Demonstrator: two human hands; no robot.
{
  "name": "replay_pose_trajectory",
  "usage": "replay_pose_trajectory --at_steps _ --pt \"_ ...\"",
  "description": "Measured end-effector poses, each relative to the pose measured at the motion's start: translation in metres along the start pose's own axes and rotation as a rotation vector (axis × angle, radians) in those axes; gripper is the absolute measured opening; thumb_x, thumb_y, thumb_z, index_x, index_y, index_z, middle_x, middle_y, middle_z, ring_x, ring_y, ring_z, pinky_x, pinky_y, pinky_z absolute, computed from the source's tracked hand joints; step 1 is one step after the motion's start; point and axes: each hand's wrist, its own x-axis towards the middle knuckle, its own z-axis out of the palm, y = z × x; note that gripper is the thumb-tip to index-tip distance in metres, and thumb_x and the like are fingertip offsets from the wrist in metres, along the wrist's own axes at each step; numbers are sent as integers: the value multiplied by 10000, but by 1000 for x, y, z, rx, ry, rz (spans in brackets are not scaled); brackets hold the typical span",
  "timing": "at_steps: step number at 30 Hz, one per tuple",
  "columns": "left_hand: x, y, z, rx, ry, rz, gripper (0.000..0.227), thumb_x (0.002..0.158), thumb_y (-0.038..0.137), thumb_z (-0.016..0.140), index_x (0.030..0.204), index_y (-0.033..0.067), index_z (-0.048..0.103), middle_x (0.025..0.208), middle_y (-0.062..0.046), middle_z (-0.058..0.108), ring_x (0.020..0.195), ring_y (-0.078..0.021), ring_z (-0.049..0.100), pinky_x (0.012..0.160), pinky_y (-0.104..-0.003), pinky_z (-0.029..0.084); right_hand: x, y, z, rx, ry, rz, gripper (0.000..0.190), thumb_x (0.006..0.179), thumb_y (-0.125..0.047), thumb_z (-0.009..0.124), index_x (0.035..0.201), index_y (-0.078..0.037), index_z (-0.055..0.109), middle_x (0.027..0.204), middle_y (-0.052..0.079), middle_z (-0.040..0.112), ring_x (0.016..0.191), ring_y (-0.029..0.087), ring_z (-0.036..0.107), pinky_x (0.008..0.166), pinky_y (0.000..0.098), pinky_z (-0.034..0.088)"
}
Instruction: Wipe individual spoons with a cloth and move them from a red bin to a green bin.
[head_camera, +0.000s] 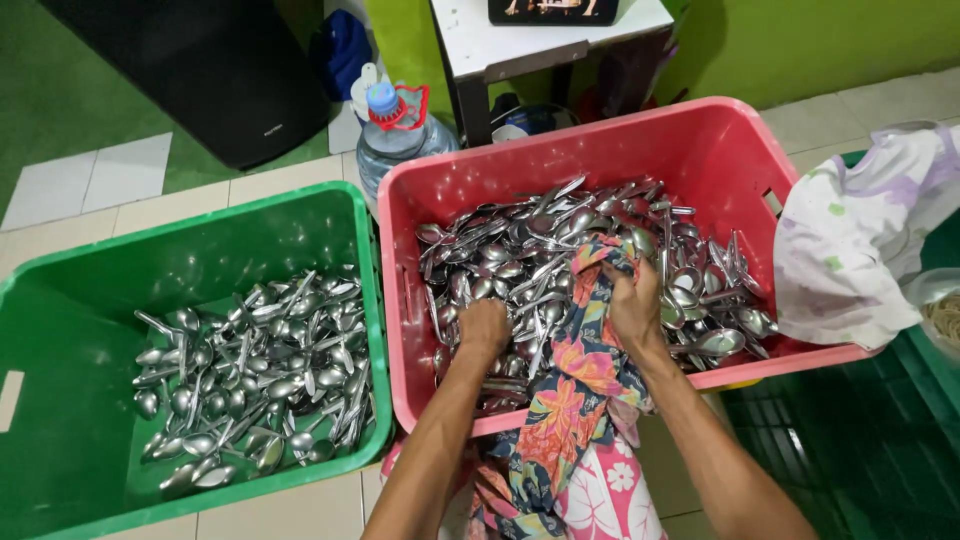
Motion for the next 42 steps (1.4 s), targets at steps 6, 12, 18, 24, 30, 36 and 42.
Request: replay_pose_trajectory --at_steps 6,12,18,24,30,36,42 --pt "-18 8 -41 -114 -24 40 316 832 223 628 1026 -6 727 989 -204 749 985 -406 735 806 -537 603 8 27 6 31 -23 -95 249 870 -144 598 1075 -59 712 1006 156 724 1059 286 666 983 457 464" --pt "-45 16 -111 -246 -53 -19 425 856 194 596 1181 -79 622 1068 -279 718 1053 -463 703 883 -589 570 11 15 10 -92 -111 43 718 855 -88 381 1543 75 259 1226 329 674 336 53 292 259 223 194" --pt "-195 34 -299 -553 202 26 429 835 -91 438 1252 -89 540 1070 -348 664 976 -549 682 813 -637 576 14 52 19 23 -17 -113 257 870 -139 621 1089 -57 727 1046 176 734 1101 348 669 1005 497 470" --pt "-217 -14 -205 -33 -146 148 145 835 -166 615 936 -63 630 1030 -220 602 729 -293 632 698 -438 599 10 16 17 -112 -126 24 720 848 -54 370 1547 85 272 919 311 741 349 99 368 232 266 282" --pt "-230 -7 -257 94 -324 90 273 890 -81 527 1121 45 453 737 -18 590 560 -199 573 488 -359 509 8 12 16 -41 -118 29 713 846 -7 381 1555 -13 313 1201 332 678 373 76 327 268 252 259" --pt "-220 -4 -269 -569 10 -65 544 1068 172 339 1538 -15 141 639 -13 557 428 -130 485 320 -270 386 11 26 21 -222 -94 24 620 960 -121 410 1558 15 315 769 75 564 394 84 355 264 261 363" --pt "-210 35 -264 -1045 230 -195 310 1028 247 437 1116 34 644 783 -148 742 852 -304 758 826 -468 555 28 68 33 -339 -54 -429 479 787 -34 612 1264 -46 650 1024 172 629 967 403 648 864 494 505"
